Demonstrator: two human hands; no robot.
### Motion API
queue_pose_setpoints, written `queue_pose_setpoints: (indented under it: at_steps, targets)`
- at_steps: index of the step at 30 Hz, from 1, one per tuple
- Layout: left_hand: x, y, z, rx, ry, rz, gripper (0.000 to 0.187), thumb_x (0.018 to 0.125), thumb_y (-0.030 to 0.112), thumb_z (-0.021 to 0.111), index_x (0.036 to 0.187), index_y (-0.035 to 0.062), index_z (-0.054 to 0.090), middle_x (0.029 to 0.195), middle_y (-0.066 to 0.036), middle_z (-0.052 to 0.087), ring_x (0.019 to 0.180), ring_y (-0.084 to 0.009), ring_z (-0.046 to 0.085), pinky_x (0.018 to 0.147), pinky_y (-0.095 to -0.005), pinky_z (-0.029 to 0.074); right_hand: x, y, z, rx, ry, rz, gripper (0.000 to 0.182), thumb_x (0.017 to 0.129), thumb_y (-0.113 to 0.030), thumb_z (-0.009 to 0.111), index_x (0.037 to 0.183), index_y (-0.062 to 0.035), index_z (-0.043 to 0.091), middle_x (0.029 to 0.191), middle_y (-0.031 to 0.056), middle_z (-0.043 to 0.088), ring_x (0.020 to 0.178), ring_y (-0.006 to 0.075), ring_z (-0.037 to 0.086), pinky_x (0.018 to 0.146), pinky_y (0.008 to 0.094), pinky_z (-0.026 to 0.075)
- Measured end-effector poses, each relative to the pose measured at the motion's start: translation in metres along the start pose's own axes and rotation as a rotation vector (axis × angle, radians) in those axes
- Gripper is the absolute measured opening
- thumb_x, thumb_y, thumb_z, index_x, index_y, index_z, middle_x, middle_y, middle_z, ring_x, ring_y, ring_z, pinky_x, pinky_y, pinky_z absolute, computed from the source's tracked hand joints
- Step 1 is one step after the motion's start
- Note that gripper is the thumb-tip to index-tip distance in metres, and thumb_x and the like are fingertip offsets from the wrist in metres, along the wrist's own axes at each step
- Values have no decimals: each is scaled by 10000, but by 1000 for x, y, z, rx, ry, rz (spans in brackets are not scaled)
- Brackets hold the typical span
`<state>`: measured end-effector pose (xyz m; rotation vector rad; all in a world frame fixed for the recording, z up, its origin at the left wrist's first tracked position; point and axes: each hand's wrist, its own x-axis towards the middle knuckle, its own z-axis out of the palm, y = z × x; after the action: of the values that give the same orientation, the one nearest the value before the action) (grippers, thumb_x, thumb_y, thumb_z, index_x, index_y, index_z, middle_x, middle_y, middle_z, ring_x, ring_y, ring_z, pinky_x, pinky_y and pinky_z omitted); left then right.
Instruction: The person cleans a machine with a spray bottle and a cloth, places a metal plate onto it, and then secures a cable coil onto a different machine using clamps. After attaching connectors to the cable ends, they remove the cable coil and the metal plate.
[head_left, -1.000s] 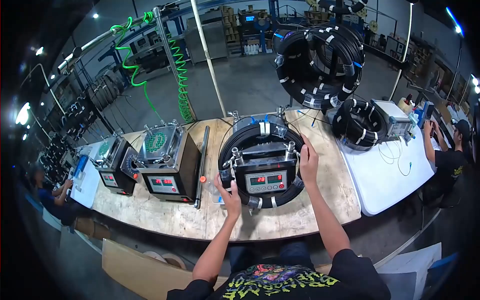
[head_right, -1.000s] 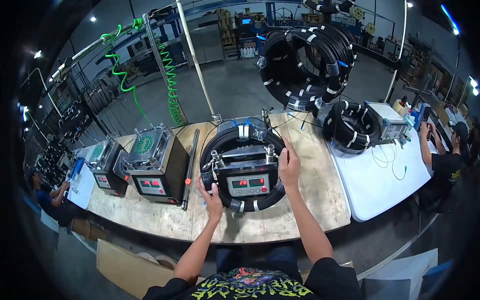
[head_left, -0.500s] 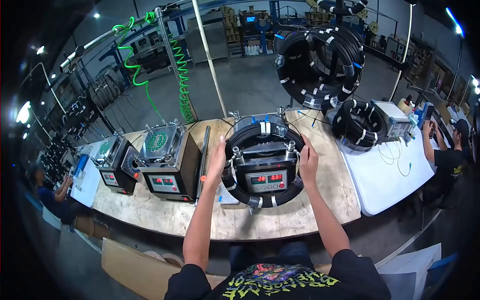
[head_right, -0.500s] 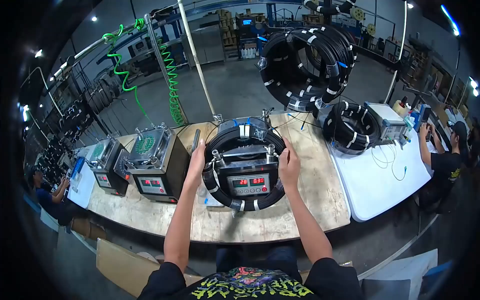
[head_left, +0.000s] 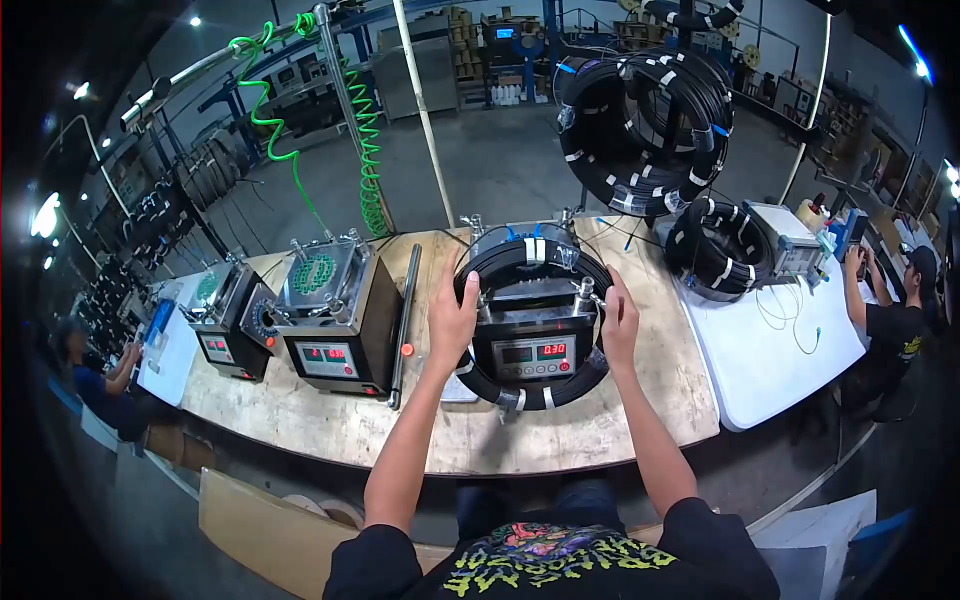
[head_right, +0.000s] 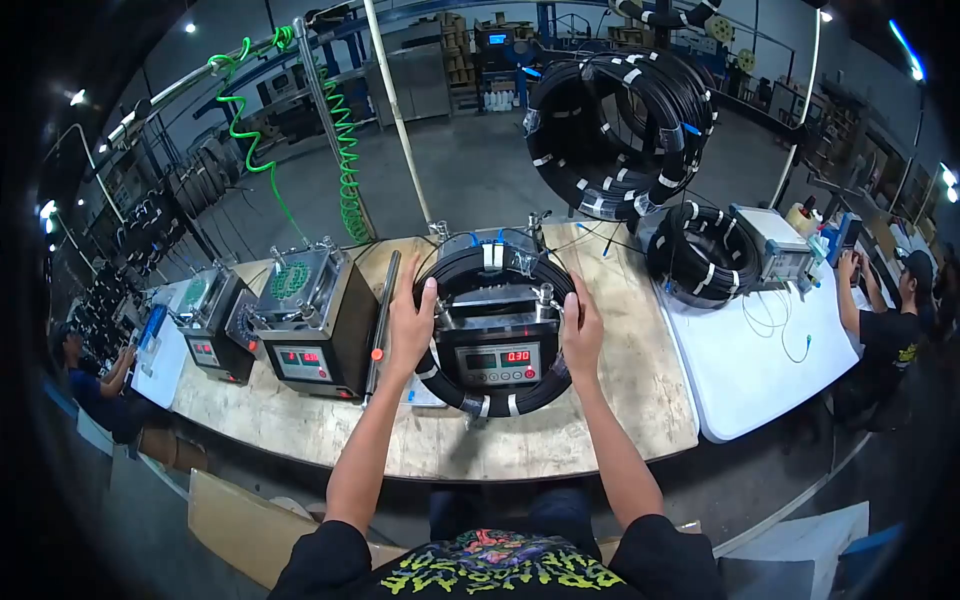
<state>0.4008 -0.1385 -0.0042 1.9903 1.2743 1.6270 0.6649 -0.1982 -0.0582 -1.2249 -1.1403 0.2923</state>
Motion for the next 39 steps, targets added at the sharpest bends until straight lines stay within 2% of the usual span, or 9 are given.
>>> queue_pose_setpoints:
  at_steps: [6,10,13,22,25,28,29,32,39]
  targets:
    - [0,4,-3,6,-61,-12,494,1072,330,538,1458,23,559,1315,-256,660,1217,-402,634,1055,-428,465,-34,7,-4,-37,18,-106,566,1046,-237,581,1560,-50,433,1462,214,563,1340,336,553,1136,391,404]
    - [-1,2,-2,24,-39,9,484,1071,330,544,1454,35,572,1291,-253,669,1181,-399,648,1031,-430,477,-57,17,3,12,107,4,590,1024,-118,599,1566,-6,396,1503,219,531,1358,331,534,1146,381,393]
    - [-3,-2,-2,39,-27,23,463,1069,325,551,1443,55,591,1223,-244,683,1119,-390,662,996,-431,491,-64,19,4,-158,125,-40,601,1037,-103,568,1585,10,350,1555,218,484,1381,325,514,1152,369,383]
    - [-5,0,-1,11,-21,15,400,1060,286,571,1398,84,643,1064,-204,679,984,-352,666,897,-420,513,-128,20,10,-61,134,135,723,1040,-155,573,1643,-19,199,1620,261,373,1463,362,423,1208,402,297]
    - [-6,1,-4,29,-38,27,403,1049,269,585,1395,70,642,1087,-208,679,992,-357,668,898,-419,517,-128,34,2,-84,137,82,644,1049,-170,562,1604,-6,279,1564,239,437,1398,337,482,1175,387,340]
    - [-7,0,-7,25,-25,100,408,1034,251,604,1387,50,641,1137,-216,678,1035,-365,671,923,-417,518,-110,50,-13,34,116,177,463,1084,-174,507,1503,-8,401,1441,187,524,1339,256,499,1152,349,342]
    - [-8,0,-8,18,-17,133,410,1029,245,610,1384,43,641,1157,-219,677,1054,-369,672,934,-416,518,-99,47,-14,92,147,263,349,1102,-193,478,1392,2,478,1339,152,569,1270,206,518,1112,325,364]
    - [-11,-6,-8,43,-21,150,412,1019,233,624,1375,27,639,1231,-235,667,1115,-382,668,968,-417,514,-55,30,-13,87,158,41,396,1093,-225,495,1400,24,523,1334,167,602,1229,255,578,1076,342,422]
    - [-14,-7,-5,34,3,120,414,1017,242,633,1368,24,644,1276,-249,657,1127,-401,667,968,-425,520,30,-26,0,11,-146,-63,467,1085,-309,520,1448,-15,534,1395,210,621,1338,309,563,1125,380,400]
